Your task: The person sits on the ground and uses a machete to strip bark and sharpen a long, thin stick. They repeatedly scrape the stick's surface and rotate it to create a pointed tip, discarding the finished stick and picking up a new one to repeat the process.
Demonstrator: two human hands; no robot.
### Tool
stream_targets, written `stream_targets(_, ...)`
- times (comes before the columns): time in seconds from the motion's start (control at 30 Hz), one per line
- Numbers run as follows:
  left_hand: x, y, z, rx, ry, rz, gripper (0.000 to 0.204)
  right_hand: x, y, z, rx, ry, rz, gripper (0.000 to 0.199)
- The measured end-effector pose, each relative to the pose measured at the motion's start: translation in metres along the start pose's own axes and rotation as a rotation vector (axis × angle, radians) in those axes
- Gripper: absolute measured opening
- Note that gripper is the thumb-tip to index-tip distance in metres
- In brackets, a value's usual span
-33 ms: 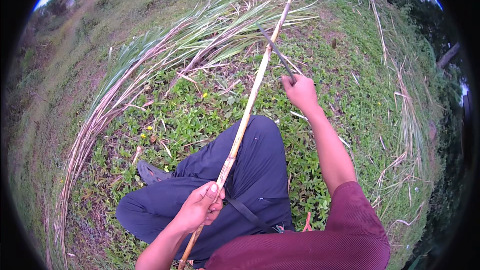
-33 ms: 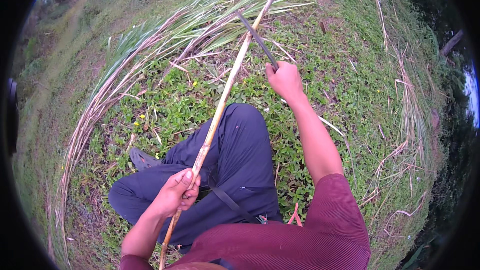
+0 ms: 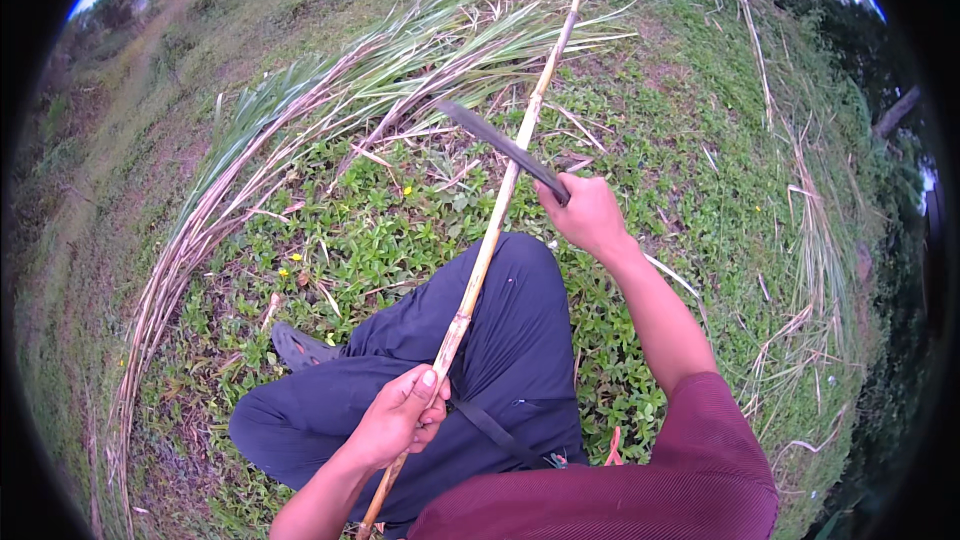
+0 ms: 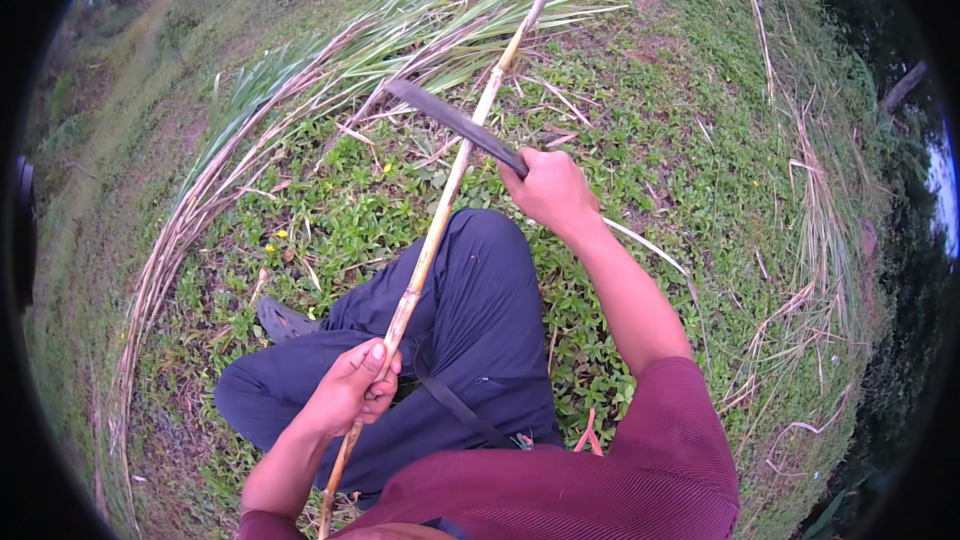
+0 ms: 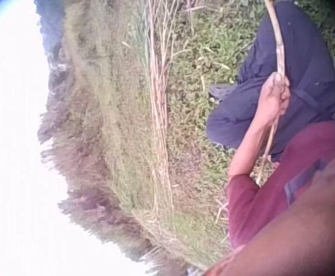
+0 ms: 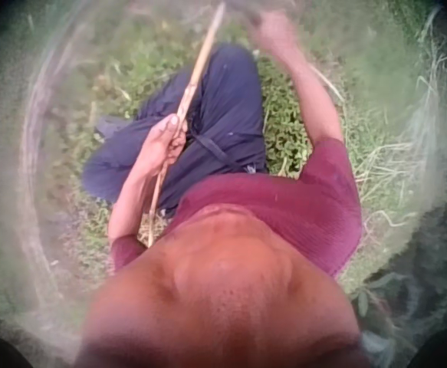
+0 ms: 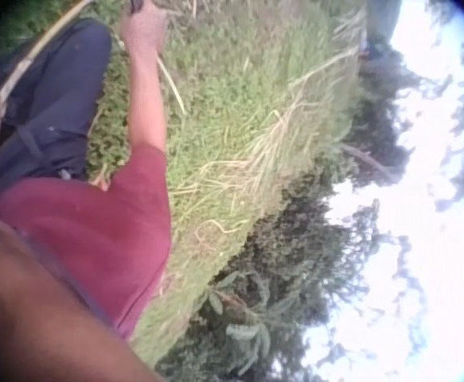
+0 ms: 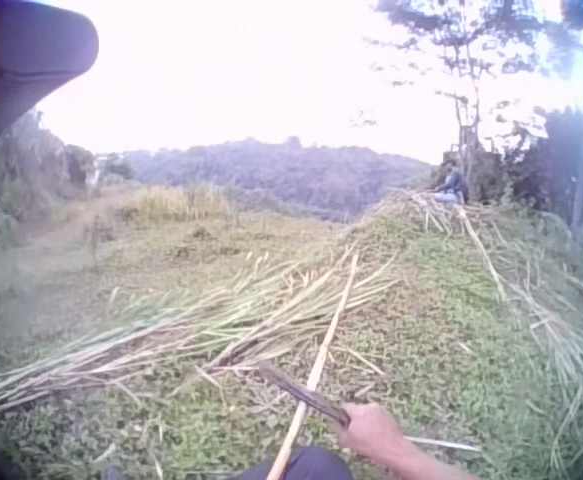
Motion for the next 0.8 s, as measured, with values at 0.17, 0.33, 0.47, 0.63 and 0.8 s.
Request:
stream_targets(0.17, 0.002, 0.009, -0.008, 0.026, 0.026, 0.077, 0.027, 0.015, -0.010, -0.011, -0.425, -0.211, -0.087, 0.027)
stream_targets(0.33, -0.002, 0.005, -0.019, 0.031, 0.078, 0.175, 0.026, -0.025, 0.045, 0.099, 0.218, -0.277, -0.021, 0.034)
stream_targets(0.47, -0.006, 0.009, -0.020, 0.090, 0.052, 0.228, 0.023, -0.013, 0.015, 0.040, -0.004, -0.219, -0.090, 0.030)
stream_targets(0.63, -0.004, 0.016, -0.021, 0.156, 0.100, 0.329, 0.025, 0.012, -0.005, 0.008, -0.271, -0.277, -0.239, 0.027)
stream_targets(0.8, -0.005, 0.010, -0.023, 0.115, 0.028, 0.314, 0.026, -0.011, 0.038, 0.115, 0.276, -0.300, 0.103, 0.026)
Point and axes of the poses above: each hand's wrist, its own y-axis towards the middle knuckle, its own x-axis out of the palm, z = x × y, the point moved 3 cm from there along y, towards the middle knuckle, and after that the axes turned 13 degrees about -x, right-handed, at the moved point
